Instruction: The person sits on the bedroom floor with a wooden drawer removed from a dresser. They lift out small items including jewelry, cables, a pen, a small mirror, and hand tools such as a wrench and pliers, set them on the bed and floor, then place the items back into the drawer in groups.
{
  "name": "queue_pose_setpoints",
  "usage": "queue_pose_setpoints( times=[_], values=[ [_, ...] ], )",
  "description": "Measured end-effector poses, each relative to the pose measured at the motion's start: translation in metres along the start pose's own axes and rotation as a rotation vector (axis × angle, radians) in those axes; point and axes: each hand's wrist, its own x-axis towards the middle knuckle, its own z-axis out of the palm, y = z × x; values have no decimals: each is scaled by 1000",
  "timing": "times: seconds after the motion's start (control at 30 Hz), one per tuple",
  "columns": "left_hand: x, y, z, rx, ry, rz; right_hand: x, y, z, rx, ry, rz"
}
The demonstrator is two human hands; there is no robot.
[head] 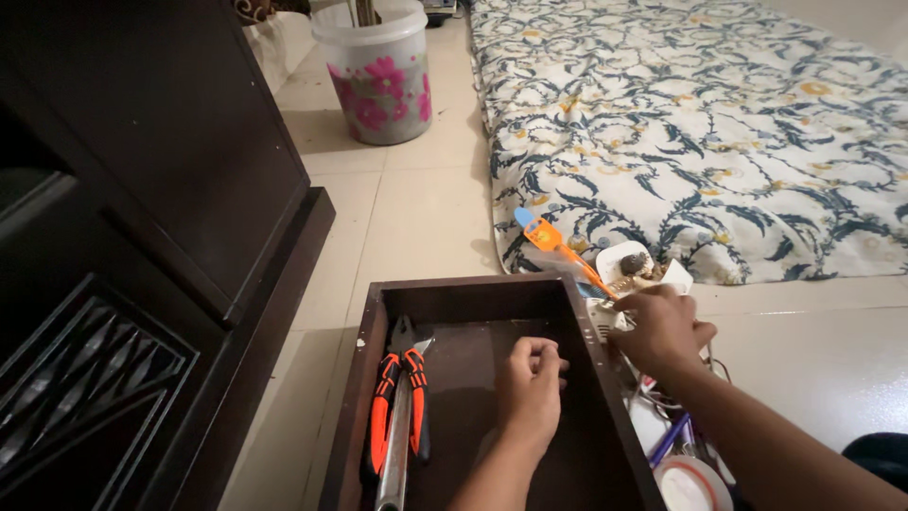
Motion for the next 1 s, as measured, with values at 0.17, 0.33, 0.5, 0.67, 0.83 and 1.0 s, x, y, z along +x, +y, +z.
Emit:
queue_pose_setpoints(
  times=[0.17, 0.33, 0.5, 0.67, 0.83, 1.0],
  values=[
    [-6, 12, -4, 127, 8, -44, 7, -10, 4, 104, -148, 70],
    [-4, 9, 0, 30, -38, -63, 10, -5, -3, 275, -242, 104],
    [3, 7, 4, -206, -57, 38, 16, -6, -6, 174, -353, 146],
    [-3, 5, 0, -148, -66, -4, -4, 1, -2, 188, -159, 163],
    [-8, 2, 0, -158, -82, -4, -29, 8, -19, 315, 81, 192],
    [-10, 2, -2, -228, -92, -7, -21, 11, -39, 654, 187, 404]
  ],
)
